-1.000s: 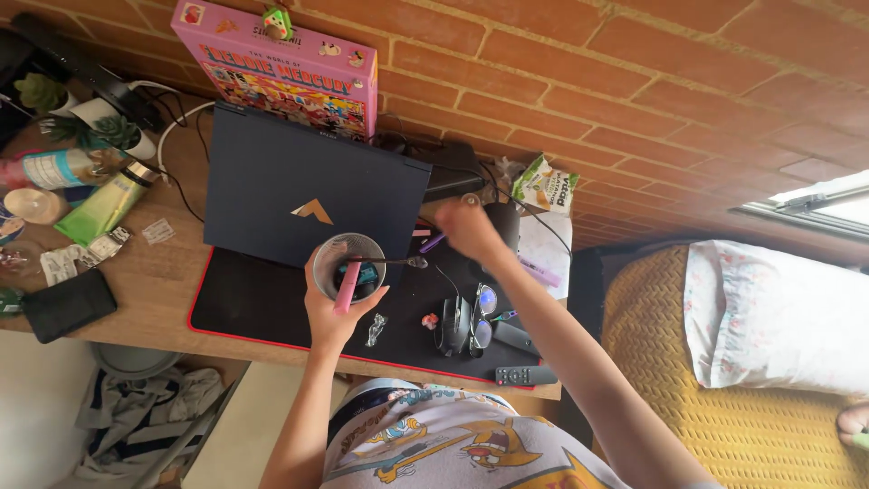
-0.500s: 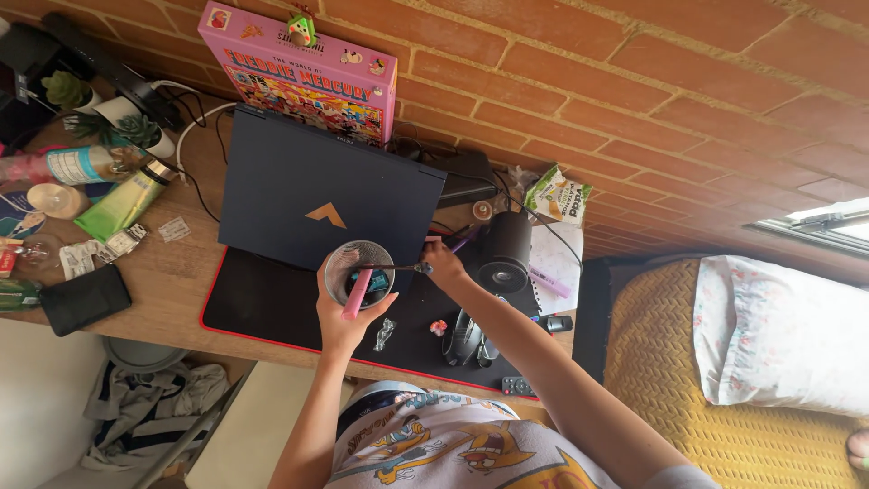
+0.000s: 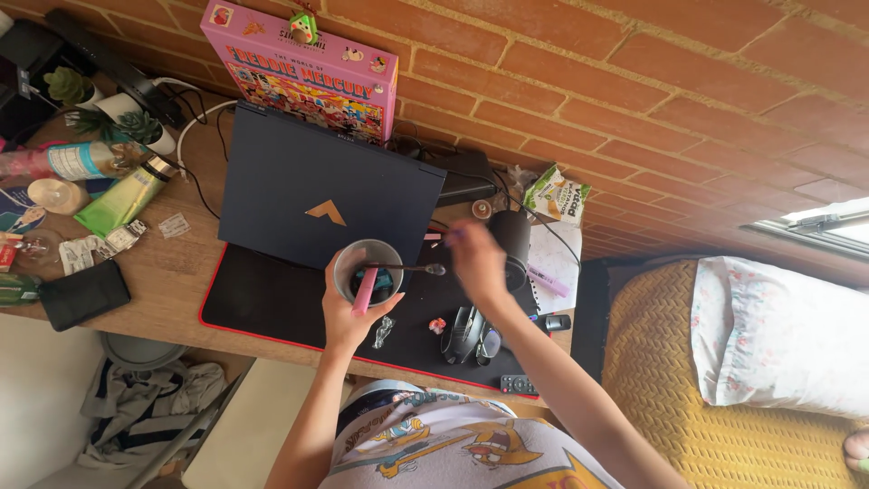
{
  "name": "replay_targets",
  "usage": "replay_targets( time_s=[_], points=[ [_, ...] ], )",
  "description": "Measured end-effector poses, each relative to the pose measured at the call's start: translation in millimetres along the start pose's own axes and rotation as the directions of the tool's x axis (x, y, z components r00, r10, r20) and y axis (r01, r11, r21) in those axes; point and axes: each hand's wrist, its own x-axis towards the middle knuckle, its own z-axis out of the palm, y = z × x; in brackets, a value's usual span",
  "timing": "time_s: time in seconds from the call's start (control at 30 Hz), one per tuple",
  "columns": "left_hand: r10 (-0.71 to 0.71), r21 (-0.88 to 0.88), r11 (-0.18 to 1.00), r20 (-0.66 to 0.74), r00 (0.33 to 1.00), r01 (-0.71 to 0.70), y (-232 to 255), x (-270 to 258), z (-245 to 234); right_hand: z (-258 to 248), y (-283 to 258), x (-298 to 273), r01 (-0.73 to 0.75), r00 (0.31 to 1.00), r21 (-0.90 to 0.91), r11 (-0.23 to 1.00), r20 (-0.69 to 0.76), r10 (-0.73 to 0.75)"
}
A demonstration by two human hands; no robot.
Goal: Organize various items on a desk, putting trash in a bag and moving objects to shelves.
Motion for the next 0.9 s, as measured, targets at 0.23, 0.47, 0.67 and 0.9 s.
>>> replay_targets(
  time_s=[0.23,0.47,0.67,0.9],
  points=[
    [0.054,0.071,0.996,0.036,0.998,-0.056,9,1,17,-131,-60,27,0.040,0.972,0.825,0.564,-0.163,0.170],
    [0.071,0.028,0.997,0.086,0.994,-0.074,20,-1,27,-101,-67,36,-0.121,0.963,0.798,0.591,0.239,-0.126],
    [0.044,0.058,0.997,0.064,0.997,-0.048,20,-5,22,-101,-83,50,-0.211,0.920,0.800,0.561,0.357,-0.162],
    [0.025,0.085,0.996,0.065,0.998,-0.030,21,-7,21,-113,-71,55,-0.494,0.771,0.734,0.467,0.618,-0.156]
  ],
)
